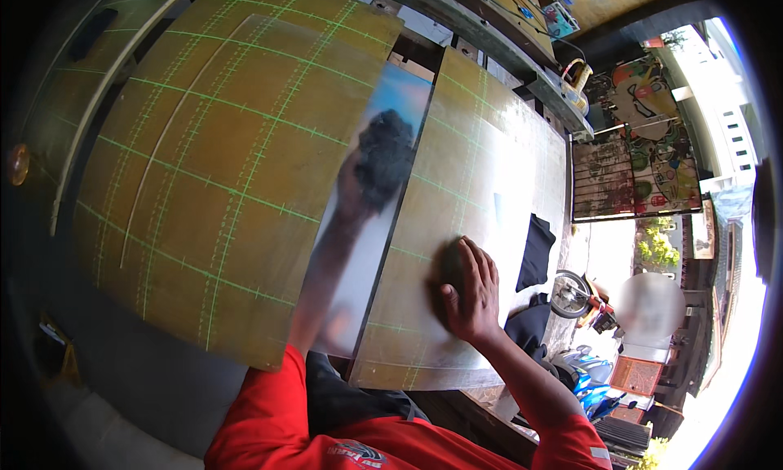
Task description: The person picks up pieces of black fabric and places them onto a screen printing table, using a transparent registration sheet to align them.
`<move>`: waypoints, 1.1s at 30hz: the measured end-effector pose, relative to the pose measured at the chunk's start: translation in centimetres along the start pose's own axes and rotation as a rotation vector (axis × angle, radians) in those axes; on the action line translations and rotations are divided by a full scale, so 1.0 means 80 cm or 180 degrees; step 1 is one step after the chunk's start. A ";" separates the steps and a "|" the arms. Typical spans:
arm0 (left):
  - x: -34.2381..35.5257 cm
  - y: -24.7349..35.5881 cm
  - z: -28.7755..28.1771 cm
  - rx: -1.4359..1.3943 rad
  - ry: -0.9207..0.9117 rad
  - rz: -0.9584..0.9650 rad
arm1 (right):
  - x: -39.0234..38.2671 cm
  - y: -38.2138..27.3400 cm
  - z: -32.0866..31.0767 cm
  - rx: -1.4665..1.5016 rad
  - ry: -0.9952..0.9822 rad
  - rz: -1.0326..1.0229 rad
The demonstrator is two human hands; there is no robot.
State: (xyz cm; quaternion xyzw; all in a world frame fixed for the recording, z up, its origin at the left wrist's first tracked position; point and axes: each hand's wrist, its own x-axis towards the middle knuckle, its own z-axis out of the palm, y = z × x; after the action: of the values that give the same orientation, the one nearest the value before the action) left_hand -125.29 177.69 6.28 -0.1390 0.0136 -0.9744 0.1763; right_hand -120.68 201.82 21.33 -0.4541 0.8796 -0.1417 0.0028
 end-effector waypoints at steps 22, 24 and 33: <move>0.033 0.001 0.033 -0.0199 0.1316 0.0006 | -0.004 0.007 0.007 -0.0026 -0.0083 -0.0087; 0.069 0.013 0.004 -0.0486 0.1241 0.0196 | 0.006 0.002 0.006 -0.0052 -0.0124 -0.0178; 0.062 -0.007 -0.028 -0.0464 0.1068 0.0011 | 0.007 -0.001 0.007 -0.0091 -0.0055 -0.0188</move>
State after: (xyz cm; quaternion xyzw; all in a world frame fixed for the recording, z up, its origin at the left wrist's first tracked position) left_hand -130.56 176.44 5.52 0.0132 0.1137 -0.9800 0.1627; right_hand -120.87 201.23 20.88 -0.4810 0.8677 -0.1252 -0.0003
